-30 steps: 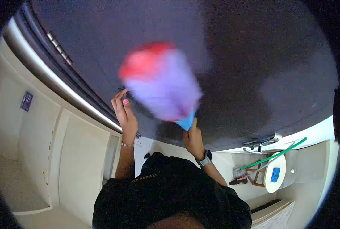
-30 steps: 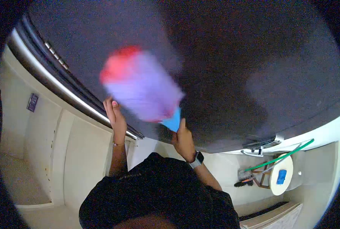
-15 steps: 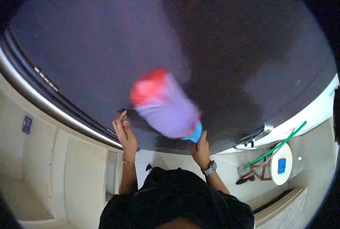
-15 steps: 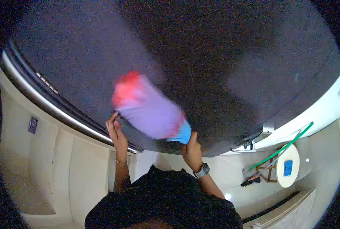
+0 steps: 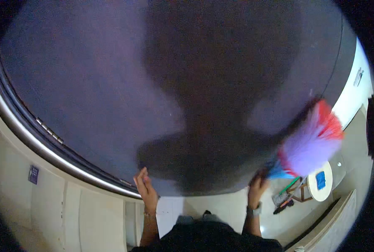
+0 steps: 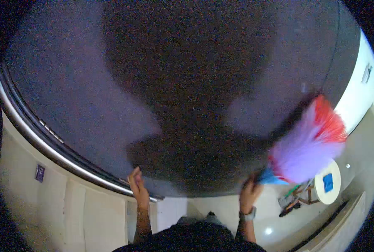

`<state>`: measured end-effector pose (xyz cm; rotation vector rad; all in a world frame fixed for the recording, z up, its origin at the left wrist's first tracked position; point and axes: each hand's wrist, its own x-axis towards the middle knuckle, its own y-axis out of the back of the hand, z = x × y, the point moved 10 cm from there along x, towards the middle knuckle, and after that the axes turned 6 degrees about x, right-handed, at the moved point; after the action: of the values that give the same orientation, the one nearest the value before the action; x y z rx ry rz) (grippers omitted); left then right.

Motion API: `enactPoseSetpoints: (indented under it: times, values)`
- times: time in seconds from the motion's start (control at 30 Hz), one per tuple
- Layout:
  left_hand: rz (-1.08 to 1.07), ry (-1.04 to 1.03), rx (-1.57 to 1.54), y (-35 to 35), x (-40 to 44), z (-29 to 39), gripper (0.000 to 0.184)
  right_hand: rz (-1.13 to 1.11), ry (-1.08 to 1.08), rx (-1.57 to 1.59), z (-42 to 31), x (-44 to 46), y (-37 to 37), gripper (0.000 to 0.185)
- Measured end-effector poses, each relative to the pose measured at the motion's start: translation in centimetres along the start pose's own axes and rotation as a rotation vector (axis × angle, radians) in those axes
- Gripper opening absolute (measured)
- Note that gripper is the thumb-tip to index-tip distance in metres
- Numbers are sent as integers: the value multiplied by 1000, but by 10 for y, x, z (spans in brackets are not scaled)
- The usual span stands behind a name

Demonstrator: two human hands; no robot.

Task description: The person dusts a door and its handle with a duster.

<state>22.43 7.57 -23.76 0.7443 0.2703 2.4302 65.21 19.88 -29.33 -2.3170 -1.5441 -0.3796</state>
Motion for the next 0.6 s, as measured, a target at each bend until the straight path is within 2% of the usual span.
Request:
enactPoseSetpoints:
  times: [0.03,0.07,0.1,0.13,0.17,0.2,0.27,0.3,0.37,0.4,0.43,0.47,0.53,0.6]
  values:
    - [-36,54,-21,-7,-8,-17,25,127,220,-261,-41,3,11,16]
    - [-46,7,-44,-14,-17,-29,24,96,-214,-198,-12,8,27,24]
    - [-54,-46,-70,-21,-25,-43,23,177,98,-313,-38,15,34,22]
    - [-94,-91,21,-29,-34,-57,23,201,186,-413,-40,18,39,22]
    - [-132,-132,115,-36,-46,-70,22,246,52,-475,-34,20,45,24]
    - [-193,-144,199,-43,-56,-68,22,218,126,-534,-16,20,56,26]
    - [-304,-14,80,-70,-95,-157,27,278,160,-521,-27,16,55,30]
    - [-339,93,161,-73,-105,-142,26,326,231,-443,-8,14,67,33]
    - [-550,-36,468,-123,-183,-278,42,338,258,-499,-7,5,68,34]
    - [-546,-47,459,-133,-184,-292,42,323,281,-544,-8,6,61,34]
    - [-558,-58,449,-142,-188,-306,41,376,351,-478,-12,5,60,23]
    - [-572,-62,441,-149,-196,-320,41,375,356,-479,-5,6,61,23]
    - [-600,-72,424,-162,-214,-348,41,422,504,-484,0,3,69,22]
    - [-635,-69,411,-170,-246,-378,41,436,569,-619,0,4,71,27]
